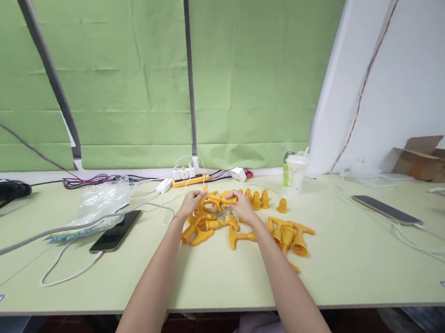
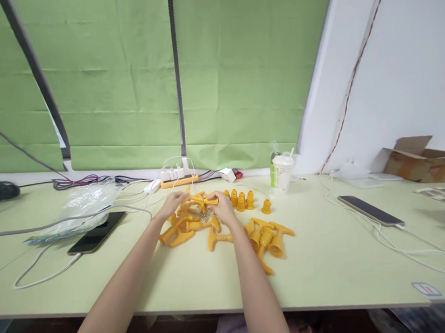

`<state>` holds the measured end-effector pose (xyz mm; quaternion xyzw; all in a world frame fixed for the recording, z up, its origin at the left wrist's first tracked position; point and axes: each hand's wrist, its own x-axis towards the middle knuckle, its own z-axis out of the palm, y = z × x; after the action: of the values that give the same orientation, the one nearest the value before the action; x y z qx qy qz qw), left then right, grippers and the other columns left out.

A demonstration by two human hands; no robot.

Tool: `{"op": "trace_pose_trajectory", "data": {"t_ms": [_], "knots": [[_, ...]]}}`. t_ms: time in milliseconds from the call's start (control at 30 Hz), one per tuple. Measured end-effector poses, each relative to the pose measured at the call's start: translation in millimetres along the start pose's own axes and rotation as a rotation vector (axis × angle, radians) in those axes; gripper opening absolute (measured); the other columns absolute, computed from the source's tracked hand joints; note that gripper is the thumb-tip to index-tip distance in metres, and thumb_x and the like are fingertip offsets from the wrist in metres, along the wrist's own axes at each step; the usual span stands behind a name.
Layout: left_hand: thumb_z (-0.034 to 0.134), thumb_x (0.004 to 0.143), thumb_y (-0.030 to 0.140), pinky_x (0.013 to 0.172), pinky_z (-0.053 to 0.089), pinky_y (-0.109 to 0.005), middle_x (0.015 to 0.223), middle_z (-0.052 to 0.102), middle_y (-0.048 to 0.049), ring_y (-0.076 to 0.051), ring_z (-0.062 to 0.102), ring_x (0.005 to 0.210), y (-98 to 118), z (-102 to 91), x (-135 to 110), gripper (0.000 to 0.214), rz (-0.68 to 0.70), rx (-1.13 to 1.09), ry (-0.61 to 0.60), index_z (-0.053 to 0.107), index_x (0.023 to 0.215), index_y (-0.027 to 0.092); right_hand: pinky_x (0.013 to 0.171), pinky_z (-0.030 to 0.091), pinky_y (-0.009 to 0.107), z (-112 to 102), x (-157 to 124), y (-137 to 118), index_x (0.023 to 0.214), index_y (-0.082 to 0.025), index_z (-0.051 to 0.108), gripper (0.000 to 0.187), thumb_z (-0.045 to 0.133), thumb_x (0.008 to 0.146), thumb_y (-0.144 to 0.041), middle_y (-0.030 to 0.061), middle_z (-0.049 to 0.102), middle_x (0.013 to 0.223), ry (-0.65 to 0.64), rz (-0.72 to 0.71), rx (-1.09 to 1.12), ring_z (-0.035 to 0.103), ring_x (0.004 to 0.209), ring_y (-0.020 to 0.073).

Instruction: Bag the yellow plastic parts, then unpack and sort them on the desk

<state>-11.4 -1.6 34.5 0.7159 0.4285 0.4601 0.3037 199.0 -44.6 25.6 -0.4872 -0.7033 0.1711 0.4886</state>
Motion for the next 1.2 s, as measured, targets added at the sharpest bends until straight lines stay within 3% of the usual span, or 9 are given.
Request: {"op": "trace_pose_trajectory", "data": {"t_ms": [100, 233, 367, 500, 633, 733, 833, 1033, 1200], "knots": [[0.046, 0.079, 0.061, 0.049, 0.027, -0.025, 0.048, 0.035, 0.0025, -0.01, 0.034, 0.047, 0.0, 2.3, -2.9, 0.052, -0.103, -0.095, 0.039, 0.039, 0.05, 0.019, 0.091, 0.036, 0.041, -0.3, -6.2, -8.3, 0.096, -0.022, 0.06, 0.029, 0.052, 0.074, -0.006, 0.0048, 0.065, 0.098, 0.065, -0.181, -0.393, 0.056, 0.096, 0.0224], [0.049, 0.077, 0.061, 0.047, 0.025, -0.024, 0.049, 0.039, 0.0023, -0.009, 0.033, 0.045, -0.3, 0.6, -2.9, 0.05, -0.155, -0.178, 0.149, 0.037, 0.051, 0.019, 0.096, 0.025, 0.042, -6.0, -11.0, -19.9, 0.112, -0.024, 0.06, 0.041, 0.045, 0.08, -0.004, 0.0097, 0.063, 0.105, 0.161, -0.293, -0.717, 0.052, 0.099, 0.0237], [0.043, 0.078, 0.062, 0.048, 0.027, -0.023, 0.05, 0.043, 0.0019, -0.009, 0.035, 0.047, 1.0, -4.4, -0.6, 0.049, -0.153, -0.163, 0.296, 0.038, 0.054, 0.019, 0.095, 0.023, 0.042, -26.1, -6.8, -22.5, 0.111, -0.024, 0.06, 0.031, 0.05, 0.083, -0.013, 0.0083, 0.063, 0.11, 0.367, -0.089, -0.761, 0.051, 0.103, 0.0235], [0.04, 0.081, 0.058, 0.054, 0.031, -0.024, 0.054, 0.048, 0.0007, -0.012, 0.042, 0.053, 4.3, -0.1, 3.2, 0.046, -0.015, -0.011, 0.272, 0.046, 0.057, 0.018, 0.088, 0.029, 0.037, -54.7, -5.2, -13.9, 0.107, -0.024, 0.058, 0.025, 0.054, 0.082, -0.02, 0.0054, 0.066, 0.107, 0.507, 0.276, -0.648, 0.055, 0.101, 0.0223], [0.047, 0.08, 0.05, 0.059, 0.033, -0.025, 0.069, 0.059, -0.0013, -0.015, 0.052, 0.063, 6.5, 10.4, 3.9, 0.033, -0.009, 0.211, 0.243, 0.059, 0.076, 0.019, 0.077, 0.036, 0.029, -72.3, -10.3, 0.7, 0.095, -0.024, 0.061, 0.02, 0.062, 0.075, -0.019, 0.0026, 0.068, 0.102, 0.321, 0.507, -0.561, 0.059, 0.096, 0.0199], [0.047, 0.082, 0.043, 0.063, 0.036, -0.026, 0.075, 0.063, -0.0032, -0.017, 0.055, 0.07, 5.3, 11.6, 2.1, 0.028, -0.014, 0.272, 0.266, 0.062, 0.081, 0.019, 0.072, 0.038, 0.027, -77.3, -12.2, 4.8, 0.091, -0.025, 0.063, 0.016, 0.062, 0.075, -0.022, 0.0022, 0.068, 0.098, 0.271, 0.503, -0.536, 0.06, 0.093, 0.0193], [0.045, 0.083, 0.045, 0.066, 0.039, -0.027, 0.076, 0.064, -0.0045, -0.018, 0.056, 0.073, 2.4, 5.1, 6.2, 0.032, -0.007, 0.168, 0.296, 0.061, 0.077, 0.017, 0.073, 0.04, 0.028, -80.9, -11.5, 1.1, 0.093, -0.026, 0.066, 0.017, 0.062, 0.077, -0.03, 0.0032, 0.068, 0.095, 0.293, 0.48, -0.564, 0.061, 0.092, 0.0206], [0.048, 0.079, 0.05, 0.07, 0.042, -0.029, 0.076, 0.066, -0.0063, -0.021, 0.059, 0.076, -4.2, -1.7, 49.2, 0.038, -0.064, 0.072, 0.279, 0.061, 0.07, 0.015, 0.077, 0.042, 0.028, -73.2, -17.1, -1.1, 0.089, -0.021, 0.067, 0.019, 0.06, 0.074, -0.012, 0.0086, 0.062, 0.106, 0.073, 0.481, -0.686, 0.061, 0.094, 0.0202], [0.044, 0.081, 0.053, 0.073, 0.044, -0.032, 0.083, 0.07, -0.0107, -0.026, 0.062, 0.085, -11.9, 15.7, 83.6, 0.046, -0.255, 0.24, 0.176, 0.068, 0.084, 0.013, 0.073, 0.043, 0.028, -61.6, -21.4, -3.4, 0.118, -0.012, 0.052, 0.042, 0.049, 0.077, -0.002, 0.0157, 0.057, 0.112, 0.049, 0.532, -0.804, 0.063, 0.092, 0.0217]]}}
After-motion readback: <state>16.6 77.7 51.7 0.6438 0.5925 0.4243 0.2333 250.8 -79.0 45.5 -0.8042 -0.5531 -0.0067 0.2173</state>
